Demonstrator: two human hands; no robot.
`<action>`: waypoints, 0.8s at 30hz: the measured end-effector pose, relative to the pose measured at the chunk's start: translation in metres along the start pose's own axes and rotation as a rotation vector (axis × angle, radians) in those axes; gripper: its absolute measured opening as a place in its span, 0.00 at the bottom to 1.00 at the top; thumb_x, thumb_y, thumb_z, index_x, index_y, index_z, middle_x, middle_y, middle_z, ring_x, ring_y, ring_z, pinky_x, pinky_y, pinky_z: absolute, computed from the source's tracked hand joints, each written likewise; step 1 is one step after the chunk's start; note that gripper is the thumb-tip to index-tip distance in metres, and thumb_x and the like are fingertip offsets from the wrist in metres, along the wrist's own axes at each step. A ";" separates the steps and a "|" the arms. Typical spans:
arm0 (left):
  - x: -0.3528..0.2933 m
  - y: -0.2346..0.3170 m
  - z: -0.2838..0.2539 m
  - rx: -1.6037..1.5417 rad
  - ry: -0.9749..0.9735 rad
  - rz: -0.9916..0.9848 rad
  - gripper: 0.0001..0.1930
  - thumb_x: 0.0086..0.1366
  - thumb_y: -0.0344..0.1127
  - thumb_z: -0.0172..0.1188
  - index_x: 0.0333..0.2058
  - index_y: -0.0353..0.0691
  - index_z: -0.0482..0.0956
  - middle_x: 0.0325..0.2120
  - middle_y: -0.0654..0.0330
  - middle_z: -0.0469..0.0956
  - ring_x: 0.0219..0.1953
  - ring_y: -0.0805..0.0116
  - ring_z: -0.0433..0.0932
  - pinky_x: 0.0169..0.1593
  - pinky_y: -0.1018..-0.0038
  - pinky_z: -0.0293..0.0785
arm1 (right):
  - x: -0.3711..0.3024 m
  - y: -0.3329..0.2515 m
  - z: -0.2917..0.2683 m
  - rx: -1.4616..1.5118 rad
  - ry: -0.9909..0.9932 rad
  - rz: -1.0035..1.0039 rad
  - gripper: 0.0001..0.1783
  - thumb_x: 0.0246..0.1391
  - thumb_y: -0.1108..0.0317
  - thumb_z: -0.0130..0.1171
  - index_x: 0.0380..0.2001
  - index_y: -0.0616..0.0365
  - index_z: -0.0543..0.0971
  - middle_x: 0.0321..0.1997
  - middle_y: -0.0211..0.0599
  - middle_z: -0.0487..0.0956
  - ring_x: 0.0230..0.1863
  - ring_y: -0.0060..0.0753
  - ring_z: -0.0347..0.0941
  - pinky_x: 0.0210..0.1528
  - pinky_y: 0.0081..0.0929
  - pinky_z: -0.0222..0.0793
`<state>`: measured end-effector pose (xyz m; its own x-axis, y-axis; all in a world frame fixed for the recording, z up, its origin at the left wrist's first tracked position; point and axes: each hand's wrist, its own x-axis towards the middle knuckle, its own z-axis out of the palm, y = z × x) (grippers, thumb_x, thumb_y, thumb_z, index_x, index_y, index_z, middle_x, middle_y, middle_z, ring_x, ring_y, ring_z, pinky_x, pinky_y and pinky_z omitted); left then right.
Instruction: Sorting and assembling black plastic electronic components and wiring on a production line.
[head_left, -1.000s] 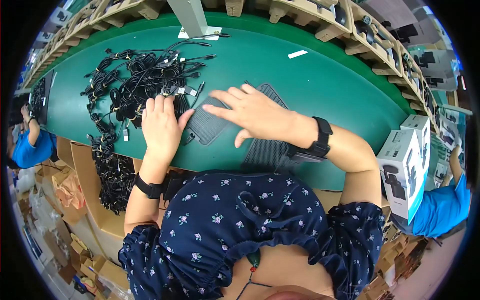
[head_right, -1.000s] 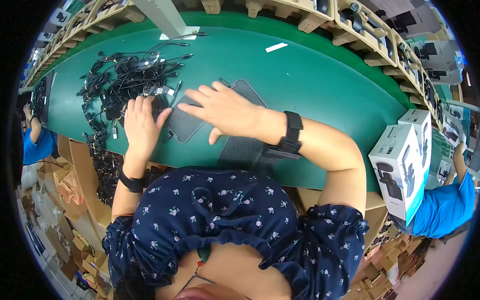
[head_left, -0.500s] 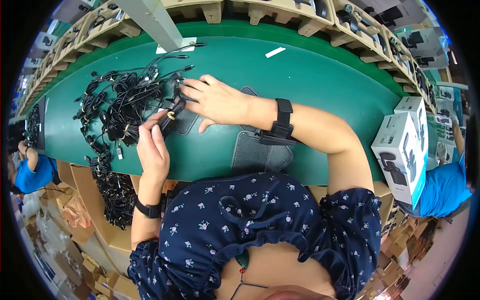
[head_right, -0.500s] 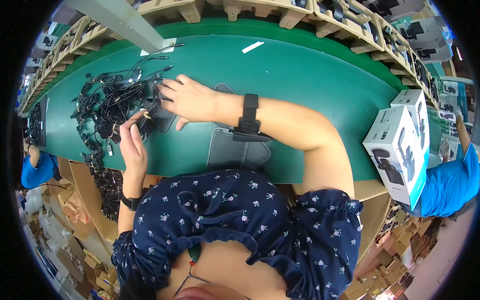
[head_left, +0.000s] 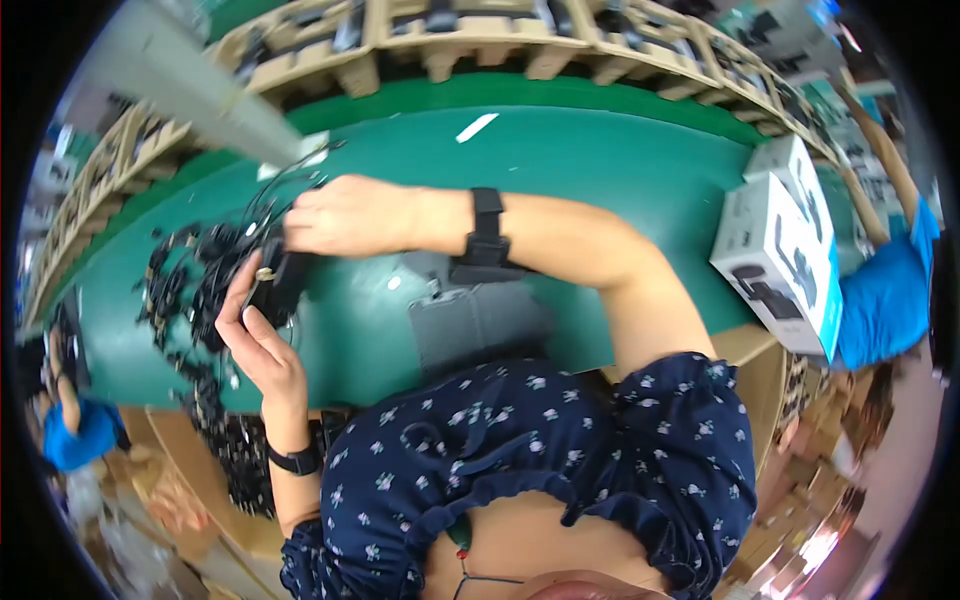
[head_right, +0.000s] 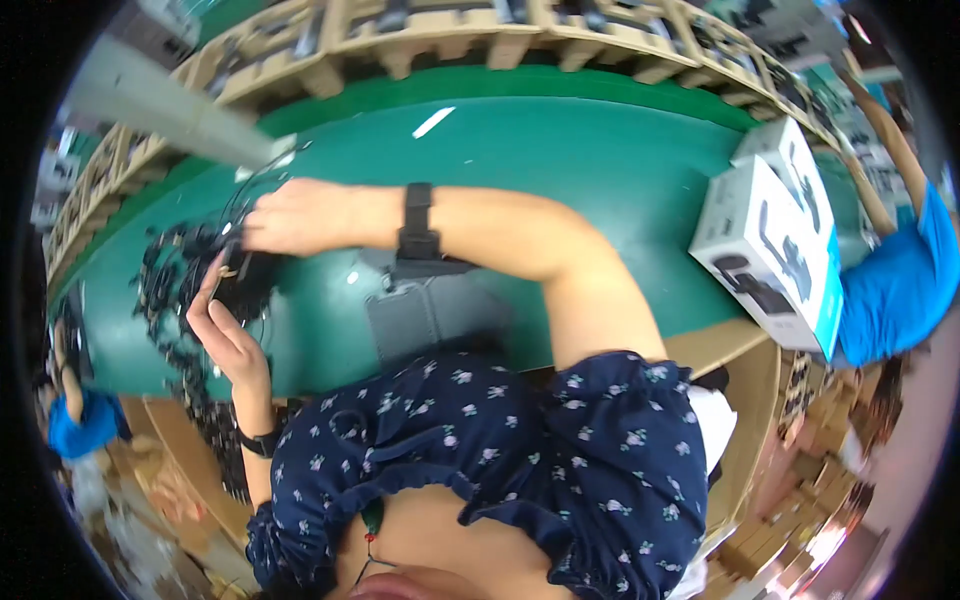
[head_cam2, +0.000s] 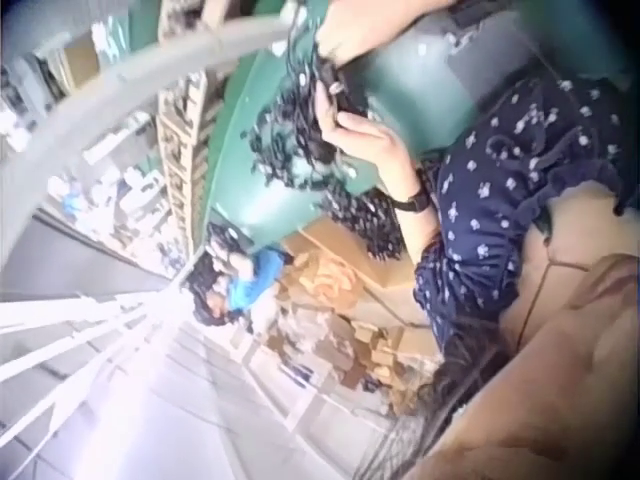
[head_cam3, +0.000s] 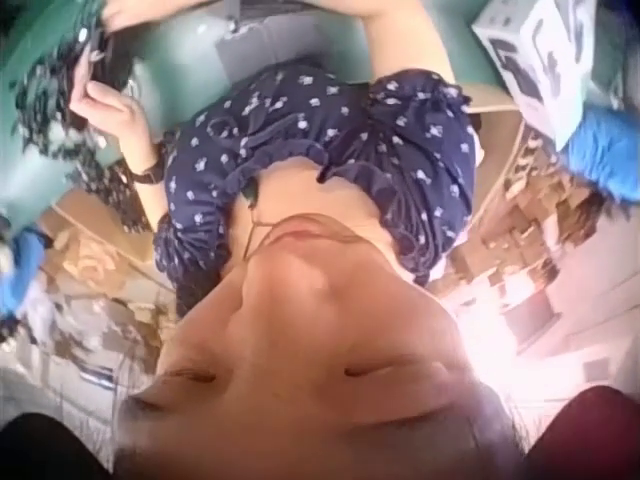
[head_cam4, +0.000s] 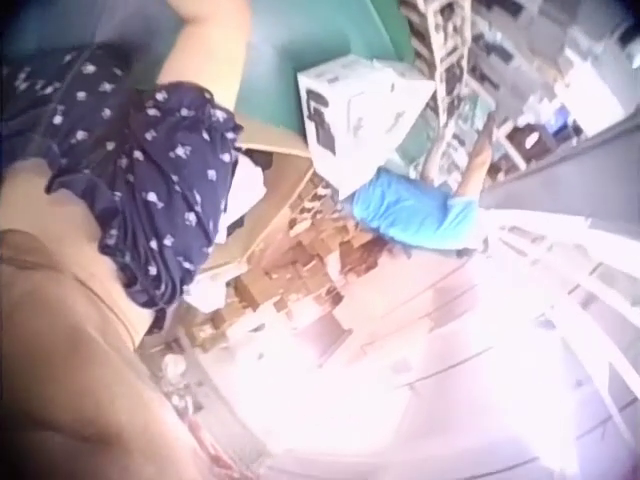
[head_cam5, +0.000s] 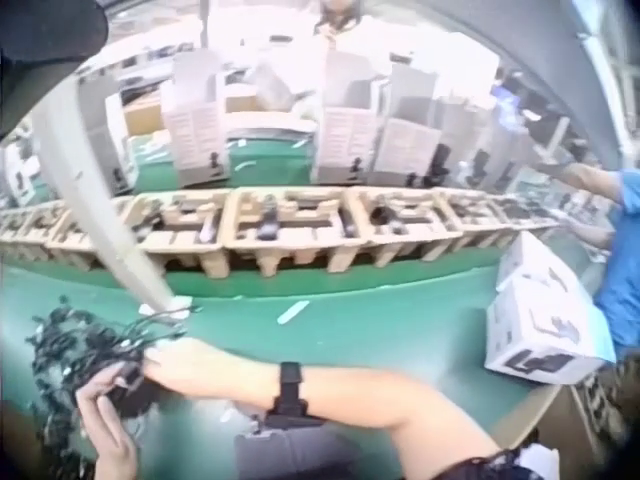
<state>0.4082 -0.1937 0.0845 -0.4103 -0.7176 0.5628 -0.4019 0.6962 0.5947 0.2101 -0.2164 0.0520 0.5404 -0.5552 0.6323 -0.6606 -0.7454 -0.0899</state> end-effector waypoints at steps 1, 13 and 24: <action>-0.010 -0.017 0.003 0.112 0.007 -0.139 0.12 0.68 0.34 0.40 0.42 0.29 0.63 0.43 0.46 0.70 0.45 0.58 0.70 0.51 0.69 0.63 | 0.006 -0.003 -0.008 0.100 0.099 0.109 0.06 0.42 0.69 0.53 0.27 0.52 0.74 0.27 0.29 0.70 0.32 0.33 0.70 0.31 0.26 0.71; 0.104 0.049 0.119 -0.539 -0.035 -0.204 0.13 0.70 0.39 0.40 0.41 0.34 0.66 0.30 0.62 0.68 0.34 0.76 0.65 0.41 0.79 0.63 | -0.054 -0.006 -0.173 1.023 0.343 1.221 0.26 0.46 0.68 0.63 0.47 0.62 0.64 0.39 0.40 0.74 0.36 0.24 0.72 0.28 0.22 0.71; 0.087 0.023 0.129 -0.742 -0.379 -0.484 0.09 0.70 0.38 0.39 0.42 0.40 0.63 0.24 0.59 0.70 0.13 0.80 0.61 0.17 0.87 0.55 | -0.287 0.114 -0.429 -0.397 0.975 1.260 0.10 0.54 0.71 0.50 0.39 0.59 0.77 0.28 0.38 0.76 0.18 0.27 0.71 0.19 0.23 0.69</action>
<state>0.2578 -0.2376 0.0733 -0.6255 -0.7801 0.0156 -0.0304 0.0443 0.9986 -0.2438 0.0167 0.1903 -0.8207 -0.1591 0.5487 -0.5709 0.1903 -0.7987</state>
